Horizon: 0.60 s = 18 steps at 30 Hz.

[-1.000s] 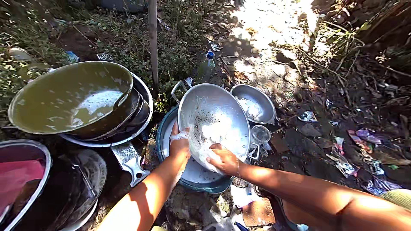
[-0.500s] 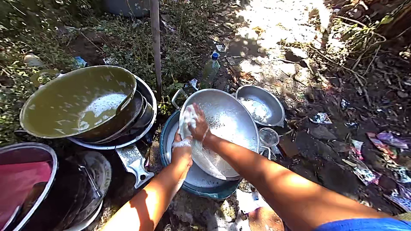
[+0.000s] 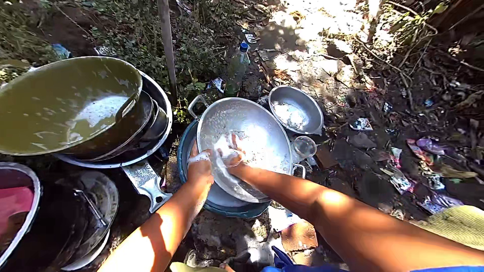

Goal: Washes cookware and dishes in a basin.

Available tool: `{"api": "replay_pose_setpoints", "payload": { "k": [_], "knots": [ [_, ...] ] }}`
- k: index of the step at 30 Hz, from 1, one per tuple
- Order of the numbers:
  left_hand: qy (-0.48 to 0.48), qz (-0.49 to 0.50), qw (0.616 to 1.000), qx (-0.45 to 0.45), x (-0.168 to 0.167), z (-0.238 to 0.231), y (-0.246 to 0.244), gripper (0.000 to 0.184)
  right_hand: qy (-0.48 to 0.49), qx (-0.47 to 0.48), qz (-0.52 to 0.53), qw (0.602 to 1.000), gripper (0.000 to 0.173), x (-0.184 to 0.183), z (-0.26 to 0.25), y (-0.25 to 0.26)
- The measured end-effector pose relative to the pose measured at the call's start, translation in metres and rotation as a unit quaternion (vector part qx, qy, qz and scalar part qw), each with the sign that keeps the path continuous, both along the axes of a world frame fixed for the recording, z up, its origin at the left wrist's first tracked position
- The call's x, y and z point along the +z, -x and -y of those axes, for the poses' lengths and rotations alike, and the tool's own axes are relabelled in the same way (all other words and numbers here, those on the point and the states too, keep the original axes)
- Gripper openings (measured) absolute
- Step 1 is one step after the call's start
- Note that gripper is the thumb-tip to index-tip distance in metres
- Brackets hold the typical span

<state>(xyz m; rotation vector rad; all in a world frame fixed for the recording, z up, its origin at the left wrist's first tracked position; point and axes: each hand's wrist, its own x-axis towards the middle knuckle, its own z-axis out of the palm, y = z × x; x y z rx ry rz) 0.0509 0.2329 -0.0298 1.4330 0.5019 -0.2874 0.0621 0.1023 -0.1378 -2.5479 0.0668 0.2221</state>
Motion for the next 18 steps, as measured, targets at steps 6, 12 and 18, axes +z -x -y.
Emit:
{"api": "replay_pose_setpoints", "payload": {
  "k": [6,12,18],
  "knots": [
    [0.008,0.049,0.999,0.019,0.02,-0.014,-0.008,0.055,-0.256,0.091,-0.031,0.962,0.049,0.088,-0.029,0.039],
    [0.017,0.105,0.993,0.042,0.033,-0.026,-0.018,0.069,0.109,0.134,-0.026,0.985,0.049,0.088,0.147,0.01],
    [0.13,0.128,0.982,0.054,0.058,0.034,-0.043,0.069,-0.128,-0.171,0.019,0.977,0.055,0.141,0.255,-0.064]
  ]
}}
